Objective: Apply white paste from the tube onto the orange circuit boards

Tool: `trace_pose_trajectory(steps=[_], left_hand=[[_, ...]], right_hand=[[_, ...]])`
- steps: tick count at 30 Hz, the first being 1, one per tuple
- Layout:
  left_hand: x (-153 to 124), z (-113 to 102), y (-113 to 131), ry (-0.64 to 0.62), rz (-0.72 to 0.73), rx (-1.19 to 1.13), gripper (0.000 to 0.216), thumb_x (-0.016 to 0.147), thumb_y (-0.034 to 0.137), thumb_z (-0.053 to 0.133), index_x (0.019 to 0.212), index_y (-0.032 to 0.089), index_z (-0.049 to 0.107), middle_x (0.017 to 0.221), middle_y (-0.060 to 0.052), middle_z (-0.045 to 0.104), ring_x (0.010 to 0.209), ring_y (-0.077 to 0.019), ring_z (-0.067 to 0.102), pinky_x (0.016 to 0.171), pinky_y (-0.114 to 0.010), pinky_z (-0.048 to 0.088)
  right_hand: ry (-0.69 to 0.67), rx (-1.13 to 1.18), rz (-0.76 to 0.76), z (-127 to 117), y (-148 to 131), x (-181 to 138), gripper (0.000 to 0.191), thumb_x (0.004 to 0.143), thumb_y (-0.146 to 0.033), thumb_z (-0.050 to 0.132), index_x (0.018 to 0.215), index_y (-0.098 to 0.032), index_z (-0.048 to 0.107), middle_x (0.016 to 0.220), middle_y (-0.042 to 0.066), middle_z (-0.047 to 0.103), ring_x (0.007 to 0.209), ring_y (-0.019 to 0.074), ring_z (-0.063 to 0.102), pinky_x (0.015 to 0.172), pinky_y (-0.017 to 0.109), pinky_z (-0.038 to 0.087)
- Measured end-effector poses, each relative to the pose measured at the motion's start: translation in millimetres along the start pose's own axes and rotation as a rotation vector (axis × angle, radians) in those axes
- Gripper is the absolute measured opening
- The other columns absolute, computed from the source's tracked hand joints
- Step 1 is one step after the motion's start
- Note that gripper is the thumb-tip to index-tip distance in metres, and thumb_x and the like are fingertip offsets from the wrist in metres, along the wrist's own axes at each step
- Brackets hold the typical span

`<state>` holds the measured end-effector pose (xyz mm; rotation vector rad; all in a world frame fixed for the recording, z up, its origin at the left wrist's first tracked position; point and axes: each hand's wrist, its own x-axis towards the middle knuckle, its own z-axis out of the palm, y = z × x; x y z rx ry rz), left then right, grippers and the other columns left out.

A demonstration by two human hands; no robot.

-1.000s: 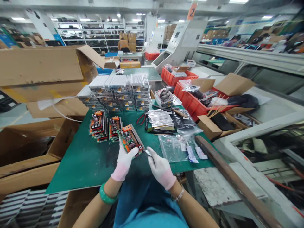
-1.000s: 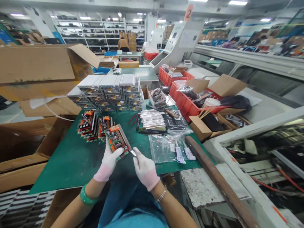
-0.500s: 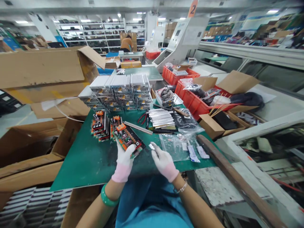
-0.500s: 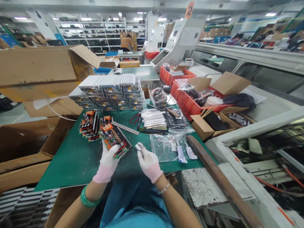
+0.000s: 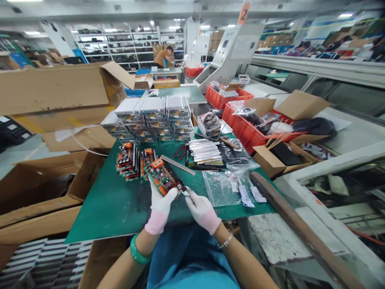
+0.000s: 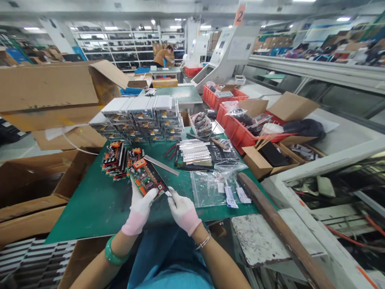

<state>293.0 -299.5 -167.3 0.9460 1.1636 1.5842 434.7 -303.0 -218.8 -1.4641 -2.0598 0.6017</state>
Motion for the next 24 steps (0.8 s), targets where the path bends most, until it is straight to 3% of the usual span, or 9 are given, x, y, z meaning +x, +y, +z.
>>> trace_pose_trajectory(steps=[6,10,14,16,18,20,22,24], left_hand=[[1,-1,6,-0.017,-0.001,0.053,0.099,0.067,0.027,0.076,0.148,0.026,0.018,0.121,-0.007,0.058,0.106,-0.0215,0.059,0.095,-0.035,0.049],[0,-6,2,-0.03,-0.006,0.089,0.099,0.068,0.027,0.074,0.148,0.026,0.017,0.119,-0.007,0.06,0.106,-0.0223,0.059,0.095,-0.036,0.049],[-1,-23,-3,-0.017,-0.031,0.066,0.1,0.068,0.034,0.076,0.148,0.028,0.018,0.136,-0.008,0.049,0.12,-0.0247,0.052,0.102,-0.037,0.044],[0,-33,-3,-0.044,-0.052,0.083,0.102,0.067,0.036,0.078,0.149,0.028,0.018,0.141,-0.008,0.046,0.126,-0.0264,0.047,0.105,-0.037,0.042],[2,-41,-2,-0.121,-0.086,0.094,0.105,0.066,0.036,0.079,0.15,0.027,0.017,0.14,-0.008,0.047,0.126,-0.0277,0.047,0.105,-0.038,0.042],[4,-46,0,-0.238,-0.156,0.08,0.11,0.065,0.035,0.08,0.151,0.026,0.011,0.141,-0.01,0.047,0.123,-0.0295,0.05,0.101,-0.041,0.045],[4,-48,1,-0.345,-0.232,0.071,0.114,0.064,0.033,0.081,0.151,0.025,0.007,0.143,-0.013,0.045,0.123,-0.0314,0.05,0.1,-0.043,0.047],[4,-48,0,-0.411,-0.266,0.071,0.116,0.062,0.032,0.082,0.152,0.024,0.008,0.145,-0.014,0.041,0.127,-0.0328,0.047,0.102,-0.043,0.044]], right_hand=[[-0.006,0.092,-0.002,-5,-10,1,0.037,0.096,-0.026,0.037,0.126,-0.018,0.058,0.074,0.007,0.072,0.063,0.0173,0.066,0.061,0.026,0.05],[-0.024,0.06,0.039,-1,-11,2,0.039,0.096,-0.026,0.036,0.129,-0.019,0.055,0.081,0.007,0.073,0.07,0.0174,0.068,0.065,0.025,0.051],[0.105,-0.056,0.282,-18,8,9,0.039,0.095,-0.025,0.036,0.127,-0.017,0.057,0.087,0.01,0.073,0.074,0.0199,0.068,0.07,0.028,0.05],[0.186,0.006,0.391,-35,15,14,0.039,0.094,-0.025,0.034,0.122,-0.014,0.059,0.087,0.011,0.071,0.075,0.0205,0.067,0.072,0.03,0.05],[0.231,0.095,0.323,-51,15,19,0.041,0.09,-0.031,0.043,0.127,-0.017,0.055,0.101,0.009,0.069,0.083,0.0204,0.066,0.078,0.032,0.051],[0.211,0.119,0.198,-59,6,24,0.056,0.081,-0.036,0.057,0.134,-0.021,0.047,0.118,0.007,0.062,0.097,0.0211,0.063,0.085,0.033,0.05],[0.16,0.053,0.135,-60,-4,29,0.066,0.075,-0.034,0.063,0.137,-0.023,0.043,0.127,0.007,0.056,0.109,0.0228,0.058,0.09,0.034,0.049],[0.107,-0.064,0.114,-56,-12,35,0.065,0.076,-0.029,0.062,0.138,-0.022,0.042,0.129,0.009,0.054,0.116,0.0243,0.054,0.09,0.034,0.048]])
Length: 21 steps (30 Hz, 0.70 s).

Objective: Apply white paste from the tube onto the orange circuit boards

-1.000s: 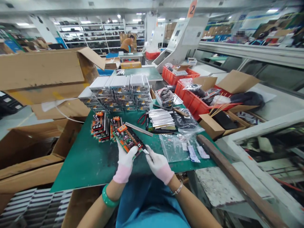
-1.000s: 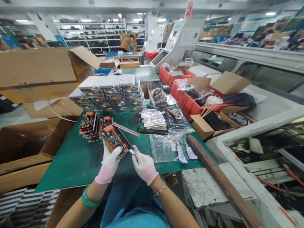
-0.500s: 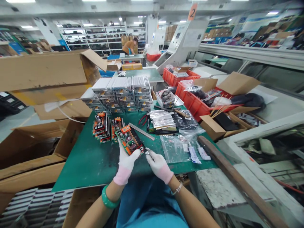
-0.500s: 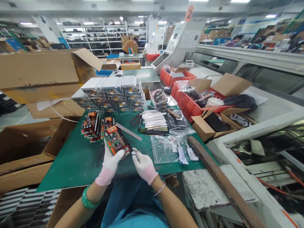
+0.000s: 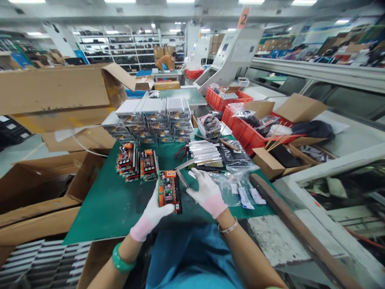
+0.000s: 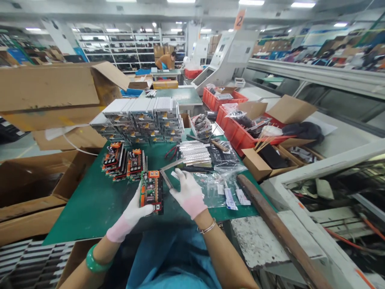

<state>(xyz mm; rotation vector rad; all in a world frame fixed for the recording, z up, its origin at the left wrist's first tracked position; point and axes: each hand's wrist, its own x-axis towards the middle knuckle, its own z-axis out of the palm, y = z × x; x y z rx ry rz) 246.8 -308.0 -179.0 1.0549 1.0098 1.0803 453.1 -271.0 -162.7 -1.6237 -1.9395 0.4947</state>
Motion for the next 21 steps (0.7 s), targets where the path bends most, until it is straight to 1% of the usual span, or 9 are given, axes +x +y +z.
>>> trace_pose_trajectory(steps=[3,5,8,11,13,15,17,18,21], left_hand=[[-1,-2,-3,-0.04,0.0,-0.009,0.114,0.062,0.032,0.082,0.151,0.022,0.012,0.147,-0.014,0.039,0.131,-0.0334,0.041,0.106,-0.043,0.04],[-1,-6,-6,-0.058,-0.009,-0.015,0.112,0.064,0.032,0.082,0.151,0.023,0.012,0.146,-0.014,0.041,0.131,-0.0336,0.042,0.106,-0.044,0.04],[1,-14,-13,-0.096,-0.007,-0.031,0.108,0.066,0.03,0.081,0.151,0.025,0.015,0.144,-0.013,0.044,0.128,-0.0336,0.045,0.106,-0.045,0.04],[4,-24,-21,-0.12,-0.005,-0.05,0.105,0.067,0.031,0.081,0.151,0.025,0.017,0.143,-0.013,0.045,0.128,-0.0338,0.045,0.106,-0.046,0.04],[6,-28,-26,-0.122,-0.007,-0.063,0.107,0.066,0.033,0.081,0.151,0.025,0.016,0.144,-0.014,0.044,0.129,-0.0348,0.045,0.106,-0.048,0.04],[8,-28,-29,-0.122,-0.006,-0.068,0.11,0.064,0.035,0.082,0.151,0.024,0.015,0.145,-0.014,0.042,0.13,-0.0359,0.043,0.106,-0.049,0.039],[9,-28,-29,-0.125,-0.004,-0.066,0.112,0.063,0.035,0.082,0.151,0.024,0.014,0.145,-0.015,0.041,0.131,-0.0363,0.042,0.107,-0.049,0.038],[9,-27,-28,-0.129,-0.006,-0.065,0.112,0.063,0.035,0.082,0.151,0.023,0.013,0.146,-0.015,0.041,0.131,-0.0361,0.041,0.108,-0.049,0.037],[9,-28,-26,-0.133,-0.024,-0.058,0.109,0.065,0.034,0.081,0.151,0.024,0.014,0.146,-0.014,0.04,0.132,-0.0347,0.041,0.109,-0.048,0.036]], right_hand=[[-0.106,-0.164,-0.041,7,-6,7,0.064,0.078,-0.02,0.057,0.141,-0.022,0.04,0.124,0.01,0.056,0.11,0.024,0.056,0.088,0.032,0.047],[-0.163,-0.216,-0.055,10,-7,10,0.064,0.079,-0.017,0.053,0.142,-0.022,0.039,0.12,0.01,0.059,0.106,0.0235,0.058,0.086,0.031,0.047],[-0.223,-0.176,-0.022,15,-6,13,0.062,0.081,-0.031,0.056,0.141,-0.021,0.041,0.12,0.01,0.059,0.105,0.0246,0.06,0.086,0.032,0.046],[-0.32,-0.07,0.024,24,-3,12,0.072,0.078,-0.045,0.06,0.141,-0.018,0.04,0.125,0.012,0.058,0.11,0.0258,0.06,0.09,0.033,0.044],[-0.387,-0.026,0.05,31,-3,11,0.083,0.074,-0.042,0.063,0.146,-0.018,0.031,0.124,0.012,0.06,0.11,0.0264,0.06,0.089,0.033,0.044],[-0.439,-0.021,0.076,35,-6,11,0.096,0.07,-0.036,0.065,0.151,-0.018,0.017,0.116,0.012,0.066,0.104,0.0274,0.064,0.083,0.033,0.046],[-0.453,-0.055,0.103,37,-11,13,0.101,0.069,-0.031,0.063,0.152,-0.017,0.007,0.105,0.011,0.07,0.097,0.028,0.067,0.078,0.033,0.047],[-0.445,-0.081,0.114,36,-13,15,0.1,0.07,-0.028,0.06,0.152,-0.016,0.006,0.101,0.011,0.071,0.095,0.0281,0.068,0.076,0.032,0.047],[-0.38,-0.157,0.142,34,-15,19,0.091,0.072,-0.023,0.056,0.152,-0.016,0.012,0.101,0.012,0.071,0.094,0.0283,0.068,0.076,0.033,0.047]])
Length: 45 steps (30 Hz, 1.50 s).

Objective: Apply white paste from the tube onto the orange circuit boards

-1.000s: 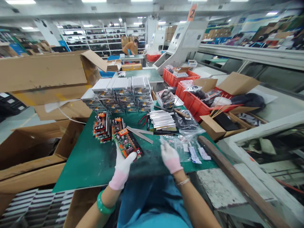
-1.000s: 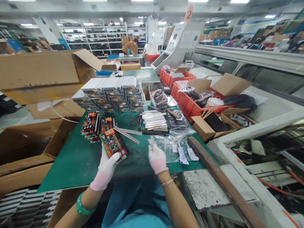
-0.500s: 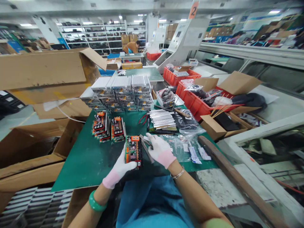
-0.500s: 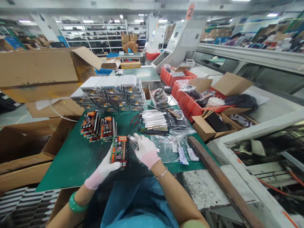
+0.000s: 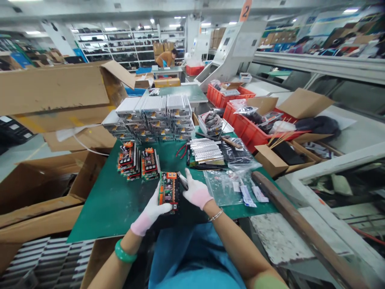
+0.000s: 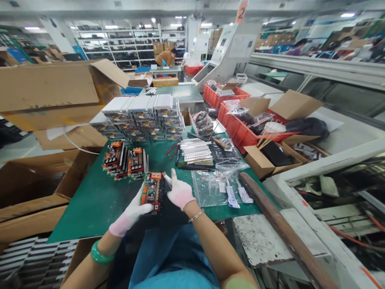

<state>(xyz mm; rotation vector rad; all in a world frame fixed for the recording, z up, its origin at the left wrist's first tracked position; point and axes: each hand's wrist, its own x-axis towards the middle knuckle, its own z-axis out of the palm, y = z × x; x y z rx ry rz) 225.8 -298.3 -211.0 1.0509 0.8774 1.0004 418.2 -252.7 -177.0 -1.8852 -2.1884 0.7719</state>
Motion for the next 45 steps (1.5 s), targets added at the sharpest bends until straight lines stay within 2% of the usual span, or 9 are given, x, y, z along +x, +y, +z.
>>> trace_pose_trajectory(steps=[7,10,14,18,21,25,33,38,45], left_hand=[[0,5,7,0.0,-0.045,0.042,0.099,0.068,0.036,0.078,0.149,0.023,0.024,0.144,-0.012,0.044,0.131,-0.0335,0.041,0.107,-0.045,0.039],[2,10,9,-0.003,-0.065,0.025,0.099,0.067,0.034,0.078,0.149,0.022,0.024,0.143,-0.012,0.045,0.129,-0.0334,0.044,0.106,-0.045,0.04],[9,14,12,0.074,-0.053,0.06,0.095,0.067,0.033,0.077,0.147,0.018,0.028,0.14,-0.013,0.049,0.128,-0.0314,0.046,0.109,-0.043,0.037],[15,17,16,0.136,-0.08,0.164,0.096,0.064,0.027,0.077,0.147,0.017,0.029,0.139,-0.012,0.05,0.124,-0.0301,0.05,0.109,-0.045,0.037],[13,16,22,0.131,-0.075,0.141,0.089,0.066,0.029,0.077,0.144,0.018,0.035,0.138,-0.012,0.051,0.125,-0.0312,0.049,0.108,-0.045,0.037],[7,12,25,0.003,-0.034,0.017,0.08,0.072,0.034,0.073,0.143,0.023,0.038,0.138,-0.01,0.052,0.128,-0.0325,0.046,0.107,-0.044,0.039],[2,18,22,-0.052,-0.022,0.092,0.098,0.067,0.037,0.079,0.148,0.019,0.027,0.14,-0.014,0.048,0.126,-0.0342,0.047,0.103,-0.043,0.042],[-9,25,25,0.094,-0.014,0.422,0.1,0.069,0.03,0.073,0.151,0.02,0.017,0.135,-0.009,0.053,0.119,-0.0293,0.053,0.104,-0.041,0.04],[-16,31,35,0.242,-0.063,0.671,0.097,0.064,0.025,0.073,0.149,0.026,0.027,0.12,-0.004,0.063,0.11,-0.0292,0.058,0.105,-0.043,0.038]], right_hand=[[0.05,0.01,0.071,8,13,10,0.054,0.088,-0.038,0.047,0.136,-0.012,0.045,0.1,0.018,0.071,0.096,0.03,0.068,0.08,0.037,0.047],[0.056,0.042,0.126,10,23,15,0.053,0.092,-0.033,0.041,0.139,-0.009,0.04,0.102,0.018,0.07,0.098,0.0279,0.067,0.082,0.035,0.046],[0.069,0.222,0.09,12,35,17,0.075,0.086,-0.043,0.052,0.148,-0.012,0.023,0.118,0.017,0.065,0.109,0.0276,0.063,0.089,0.035,0.046],[0.188,0.405,0.06,16,40,16,0.074,0.083,-0.04,0.056,0.145,-0.008,0.03,0.138,0.017,0.051,0.125,0.0239,0.052,0.101,0.032,0.04],[0.275,0.463,0.043,15,39,12,0.056,0.085,-0.036,0.054,0.135,-0.011,0.046,0.13,0.014,0.059,0.119,0.0219,0.056,0.1,0.031,0.041],[0.308,0.488,-0.002,8,31,8,0.033,0.087,-0.033,0.051,0.116,-0.019,0.063,0.105,0.007,0.071,0.101,0.0216,0.065,0.088,0.029,0.047],[0.244,0.544,-0.073,-3,13,22,0.026,0.083,-0.022,0.053,0.101,-0.021,0.071,0.098,0.002,0.074,0.094,0.0173,0.067,0.085,0.024,0.047],[0.215,0.53,-0.072,-12,10,27,0.025,0.076,-0.017,0.057,0.096,-0.019,0.073,0.09,0.003,0.075,0.087,0.0181,0.068,0.079,0.024,0.048],[0.219,0.486,-0.169,-22,12,25,0.025,0.075,-0.018,0.056,0.095,-0.02,0.072,0.092,0.002,0.075,0.088,0.0182,0.067,0.08,0.025,0.048]])
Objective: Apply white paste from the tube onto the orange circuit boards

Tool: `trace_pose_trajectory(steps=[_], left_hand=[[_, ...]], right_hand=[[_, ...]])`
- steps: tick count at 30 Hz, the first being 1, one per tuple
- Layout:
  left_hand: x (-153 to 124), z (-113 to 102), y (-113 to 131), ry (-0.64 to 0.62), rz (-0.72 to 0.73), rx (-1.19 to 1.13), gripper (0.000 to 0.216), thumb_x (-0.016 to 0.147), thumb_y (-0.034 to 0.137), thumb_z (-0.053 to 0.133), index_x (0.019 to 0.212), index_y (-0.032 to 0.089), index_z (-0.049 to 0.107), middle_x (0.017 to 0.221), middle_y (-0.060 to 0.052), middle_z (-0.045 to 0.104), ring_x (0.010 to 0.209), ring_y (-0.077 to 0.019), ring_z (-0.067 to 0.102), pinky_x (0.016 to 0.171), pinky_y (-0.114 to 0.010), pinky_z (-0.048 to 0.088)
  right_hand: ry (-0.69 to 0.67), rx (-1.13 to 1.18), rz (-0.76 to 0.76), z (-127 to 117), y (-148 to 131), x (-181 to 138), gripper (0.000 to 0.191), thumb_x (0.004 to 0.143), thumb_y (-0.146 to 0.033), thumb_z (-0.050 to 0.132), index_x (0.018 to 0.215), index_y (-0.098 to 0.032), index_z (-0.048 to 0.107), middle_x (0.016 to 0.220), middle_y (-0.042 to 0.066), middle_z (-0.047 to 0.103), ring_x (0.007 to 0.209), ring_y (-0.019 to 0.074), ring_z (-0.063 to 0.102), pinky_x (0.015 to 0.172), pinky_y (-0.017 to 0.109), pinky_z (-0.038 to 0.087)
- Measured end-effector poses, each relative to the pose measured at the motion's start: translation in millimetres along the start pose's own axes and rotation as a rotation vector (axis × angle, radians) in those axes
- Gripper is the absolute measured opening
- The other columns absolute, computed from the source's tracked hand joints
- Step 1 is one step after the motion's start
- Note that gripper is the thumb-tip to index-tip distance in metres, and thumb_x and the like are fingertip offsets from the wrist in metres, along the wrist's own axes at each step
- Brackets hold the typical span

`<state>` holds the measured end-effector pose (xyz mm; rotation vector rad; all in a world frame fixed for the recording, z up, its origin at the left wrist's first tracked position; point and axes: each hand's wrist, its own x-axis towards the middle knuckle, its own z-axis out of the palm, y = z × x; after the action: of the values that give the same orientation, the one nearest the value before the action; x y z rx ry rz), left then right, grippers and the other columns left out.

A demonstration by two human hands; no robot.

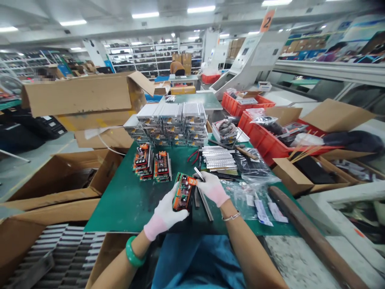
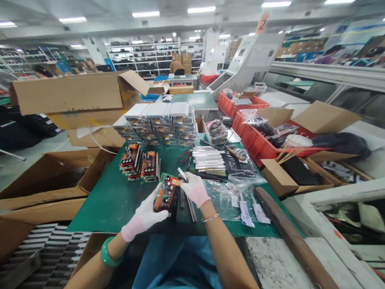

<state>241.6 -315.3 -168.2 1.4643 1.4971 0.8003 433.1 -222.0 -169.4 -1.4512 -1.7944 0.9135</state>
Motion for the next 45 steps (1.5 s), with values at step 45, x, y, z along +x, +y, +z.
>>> trace_pose_trajectory(steps=[45], left_hand=[[136,-193,-20,0.589,0.033,-0.197,0.036,0.063,0.022,0.07,0.099,0.018,0.068,0.109,-0.008,0.069,0.108,-0.0261,0.059,0.096,-0.033,0.045]], right_hand=[[-0.105,-0.304,-0.338,32,-68,61,0.031,0.089,-0.036,0.054,0.117,-0.024,0.063,0.106,0.003,0.062,0.095,0.0149,0.06,0.083,0.023,0.043]])
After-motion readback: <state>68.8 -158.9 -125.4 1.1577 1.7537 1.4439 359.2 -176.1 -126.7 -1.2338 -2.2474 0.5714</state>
